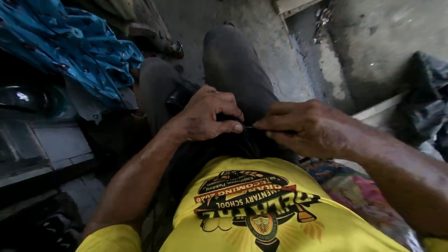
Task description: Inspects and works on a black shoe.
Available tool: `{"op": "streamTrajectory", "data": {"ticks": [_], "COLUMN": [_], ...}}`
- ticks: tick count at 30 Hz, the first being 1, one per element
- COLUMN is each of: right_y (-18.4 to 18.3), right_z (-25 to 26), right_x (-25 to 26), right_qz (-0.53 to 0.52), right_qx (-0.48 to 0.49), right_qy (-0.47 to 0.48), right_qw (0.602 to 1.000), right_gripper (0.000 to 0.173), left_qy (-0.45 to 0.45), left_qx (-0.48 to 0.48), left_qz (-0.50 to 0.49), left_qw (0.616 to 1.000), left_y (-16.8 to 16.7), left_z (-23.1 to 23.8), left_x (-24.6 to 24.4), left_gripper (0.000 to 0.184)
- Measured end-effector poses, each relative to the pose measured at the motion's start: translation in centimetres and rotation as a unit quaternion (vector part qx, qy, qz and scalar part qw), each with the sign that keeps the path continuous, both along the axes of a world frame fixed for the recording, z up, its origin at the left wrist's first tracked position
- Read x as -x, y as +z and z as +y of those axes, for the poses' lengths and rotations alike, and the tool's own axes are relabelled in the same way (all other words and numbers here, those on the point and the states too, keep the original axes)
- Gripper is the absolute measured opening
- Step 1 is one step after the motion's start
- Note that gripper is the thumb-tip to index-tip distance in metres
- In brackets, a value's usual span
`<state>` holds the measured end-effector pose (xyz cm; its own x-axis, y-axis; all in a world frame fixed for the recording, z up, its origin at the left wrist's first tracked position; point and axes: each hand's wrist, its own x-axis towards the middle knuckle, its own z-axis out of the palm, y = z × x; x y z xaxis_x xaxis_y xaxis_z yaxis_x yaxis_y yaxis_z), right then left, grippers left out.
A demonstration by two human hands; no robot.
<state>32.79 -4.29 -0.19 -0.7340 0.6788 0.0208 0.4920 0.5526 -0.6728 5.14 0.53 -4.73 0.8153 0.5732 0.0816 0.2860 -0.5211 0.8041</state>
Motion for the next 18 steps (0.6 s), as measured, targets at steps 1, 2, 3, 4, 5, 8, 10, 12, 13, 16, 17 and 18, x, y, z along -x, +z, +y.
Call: {"op": "streamTrajectory", "data": {"ticks": [1, 2, 3, 4, 5, 8, 10, 12, 13, 16, 17, 18], "right_y": [0.3, 0.5, 0.6, 0.7, 0.7, 0.6, 0.5, -0.1, -0.4, -1.1, -1.2, -1.3], "right_z": [0.7, 1.3, 1.9, 2.4, 2.7, 3.0, 3.1, 3.2, 3.2, 3.2, 3.2, 3.2], "right_x": [0.1, 0.2, 0.3, 0.5, 0.6, 1.0, 1.4, 1.5, 1.6, 1.5, 1.5, 1.5], "right_qz": [-0.014, -0.030, -0.045, -0.058, -0.066, -0.074, -0.079, -0.072, -0.064, -0.036, -0.029, -0.023], "right_qx": [-0.006, -0.010, -0.018, -0.028, -0.037, -0.066, -0.075, -0.058, -0.042, 0.013, 0.013, 0.007], "right_qy": [0.025, 0.047, 0.067, 0.085, 0.099, 0.129, 0.141, 0.136, 0.126, 0.095, 0.093, 0.095], "right_qw": [1.000, 0.998, 0.997, 0.994, 0.992, 0.987, 0.984, 0.986, 0.989, 0.995, 0.995, 0.995], "right_gripper": [0.026, 0.026, 0.025, 0.025, 0.025, 0.023, 0.021, 0.023, 0.024, 0.025, 0.025, 0.024], "left_qy": [-0.003, -0.007, -0.009, -0.009, -0.008, -0.010, -0.013, -0.018, -0.018, -0.016, -0.016, -0.016], "left_qx": [-0.004, -0.010, -0.013, -0.015, -0.018, -0.022, -0.023, -0.020, -0.021, -0.021, -0.021, -0.020], "left_qz": [0.000, -0.005, -0.007, -0.008, -0.011, -0.019, -0.023, -0.021, -0.022, -0.021, -0.019, -0.015], "left_qw": [1.000, 1.000, 1.000, 1.000, 1.000, 1.000, 0.999, 0.999, 0.999, 0.999, 0.999, 1.000], "left_y": [-0.1, -0.4, -0.6, -0.7, -0.8, -1.2, -1.3, -1.4, -1.5, -1.7, -1.7, -1.7], "left_z": [0.0, 0.1, 0.1, 0.2, 0.2, 0.3, 0.3, 0.3, 0.4, 0.3, 0.3, 0.3], "left_x": [-0.1, -0.2, -0.3, -0.4, -0.3, -0.3, -0.2, -0.1, -0.1, -0.2, -0.2, -0.2], "left_gripper": [0.026, 0.026, 0.025, 0.025, 0.025, 0.024, 0.023, 0.023, 0.023, 0.023, 0.023, 0.024]}}
